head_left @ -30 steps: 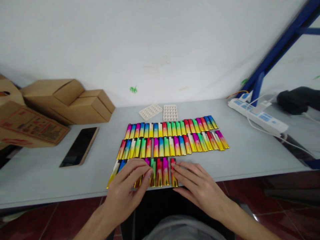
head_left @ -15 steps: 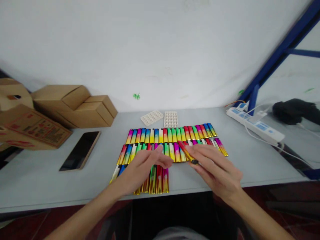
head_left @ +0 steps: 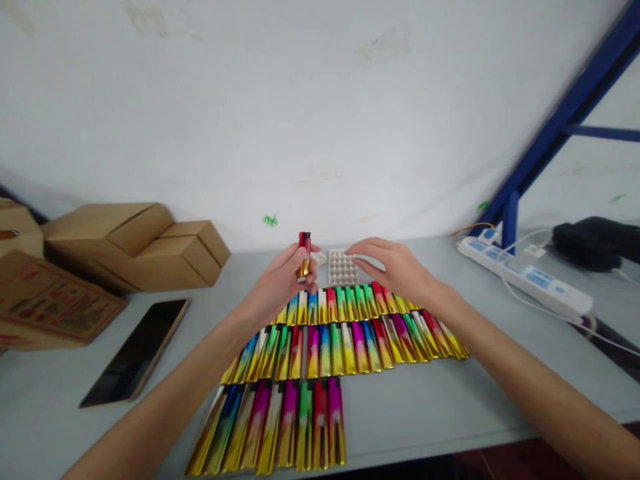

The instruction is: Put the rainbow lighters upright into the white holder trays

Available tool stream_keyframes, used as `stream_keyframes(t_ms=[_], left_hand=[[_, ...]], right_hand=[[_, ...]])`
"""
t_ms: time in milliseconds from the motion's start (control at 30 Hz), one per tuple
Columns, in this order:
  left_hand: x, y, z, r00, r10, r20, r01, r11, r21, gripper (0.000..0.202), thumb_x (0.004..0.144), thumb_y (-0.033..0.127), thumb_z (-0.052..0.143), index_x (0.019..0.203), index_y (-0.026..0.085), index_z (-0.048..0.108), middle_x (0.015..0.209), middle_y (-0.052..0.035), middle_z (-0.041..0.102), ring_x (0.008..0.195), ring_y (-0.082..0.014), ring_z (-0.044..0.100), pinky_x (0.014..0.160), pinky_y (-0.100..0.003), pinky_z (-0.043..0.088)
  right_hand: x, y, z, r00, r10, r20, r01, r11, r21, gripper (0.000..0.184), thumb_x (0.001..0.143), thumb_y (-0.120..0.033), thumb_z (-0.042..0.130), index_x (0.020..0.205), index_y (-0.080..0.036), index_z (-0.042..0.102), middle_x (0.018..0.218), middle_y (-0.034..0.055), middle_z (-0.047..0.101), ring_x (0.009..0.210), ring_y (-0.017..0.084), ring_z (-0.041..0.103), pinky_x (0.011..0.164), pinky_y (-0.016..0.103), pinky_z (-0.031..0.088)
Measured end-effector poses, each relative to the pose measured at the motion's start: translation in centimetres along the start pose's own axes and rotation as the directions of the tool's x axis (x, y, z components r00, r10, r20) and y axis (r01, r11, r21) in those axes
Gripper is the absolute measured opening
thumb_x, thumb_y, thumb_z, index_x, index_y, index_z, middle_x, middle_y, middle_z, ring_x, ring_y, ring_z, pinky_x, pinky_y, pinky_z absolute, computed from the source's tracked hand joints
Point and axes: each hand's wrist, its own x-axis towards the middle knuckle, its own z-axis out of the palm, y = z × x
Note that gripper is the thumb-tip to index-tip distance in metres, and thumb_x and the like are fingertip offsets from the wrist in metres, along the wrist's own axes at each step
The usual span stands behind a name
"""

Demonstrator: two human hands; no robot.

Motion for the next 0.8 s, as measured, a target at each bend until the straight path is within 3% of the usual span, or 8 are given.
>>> stream_keyframes(t_ms=[167, 267, 433, 533, 700, 800], left_hand=[[1.1, -1.2, -1.8, 0.989, -0.143, -0.020, 0.142, 0.989, -0.049, 0.023, 0.092, 0.039, 0.064, 0.095, 0.018, 0.056, 0.066, 0.0064, 0.041, 0.049, -0.0064, 0.037, 0.047, -0.018, 0.037], [1.0, -1.6, -2.3, 0.979, -0.205, 0.000, 0.205, 0.979, -0.006, 0.036, 0.089, 0.051, 0.066, 0.084, 0.018, 0.051, 0.061, 0.0081, 0.036, 0.045, -0.0054, 0.031, 0.045, -0.017, 0.031], [0.1, -1.8, -2.3, 0.994, -0.106, -0.038, 0.111, 0.979, 0.169, 0.050, 0.085, 0.062, 0.066, 0.072, 0.020, 0.044, 0.055, 0.0087, 0.032, 0.043, -0.0052, 0.024, 0.043, -0.018, 0.019], [-0.2, -1.9, -2.3, 0.997, 0.015, -0.078, 0.010, 0.947, 0.321, 0.053, 0.087, 0.064, 0.063, 0.066, 0.020, 0.041, 0.053, 0.0075, 0.034, 0.045, -0.0062, 0.026, 0.045, -0.020, 0.021], [-0.8, -2.3, -2.8, 0.984, 0.160, -0.082, -0.085, 0.816, 0.571, 0.052, 0.096, 0.058, 0.053, 0.062, 0.019, 0.043, 0.053, 0.0039, 0.039, 0.051, -0.0094, 0.034, 0.050, -0.023, 0.027], [-1.2, -2.6, -3.1, 0.970, 0.204, -0.132, -0.072, 0.761, 0.645, 0.052, 0.094, 0.056, 0.055, 0.061, 0.019, 0.041, 0.056, 0.0039, 0.036, 0.053, -0.0101, 0.031, 0.049, -0.025, 0.024]], right_hand=[[0.4, 8.2, 2.8, 0.940, 0.006, 0.341, -0.003, 1.000, -0.011, 0.053, 0.091, 0.003, 0.046, 0.139, -0.017, 0.060, 0.151, 0.0103, 0.055, 0.142, 0.022, 0.049, 0.120, 0.046, 0.041], [0.2, 10.2, 4.5, 0.914, -0.006, 0.406, 0.001, 1.000, 0.011, 0.050, 0.094, -0.003, 0.049, 0.141, -0.018, 0.058, 0.151, 0.0098, 0.055, 0.143, 0.022, 0.049, 0.120, 0.047, 0.041], [-0.3, 9.7, 4.7, 0.946, 0.040, 0.322, -0.003, 0.993, -0.115, 0.036, 0.099, -0.025, 0.059, 0.133, -0.016, 0.066, 0.135, 0.0163, 0.066, 0.121, 0.027, 0.066, 0.108, 0.048, 0.052], [-1.0, 9.1, 4.5, 0.954, 0.066, 0.292, -0.006, 0.980, -0.199, 0.032, 0.101, -0.029, 0.056, 0.124, -0.013, 0.071, 0.118, 0.0167, 0.070, 0.107, 0.027, 0.069, 0.099, 0.046, 0.056], [-2.0, 8.6, 3.5, 0.956, 0.111, 0.273, -0.068, 0.984, -0.162, 0.030, 0.101, -0.032, 0.056, 0.114, -0.013, 0.074, 0.105, 0.0143, 0.070, 0.095, 0.025, 0.069, 0.091, 0.043, 0.058], [-2.3, 8.8, 2.6, 0.945, 0.122, 0.302, -0.099, 0.991, -0.092, 0.034, 0.098, -0.037, 0.060, 0.122, -0.015, 0.071, 0.112, 0.0142, 0.071, 0.105, 0.027, 0.069, 0.098, 0.045, 0.056]])
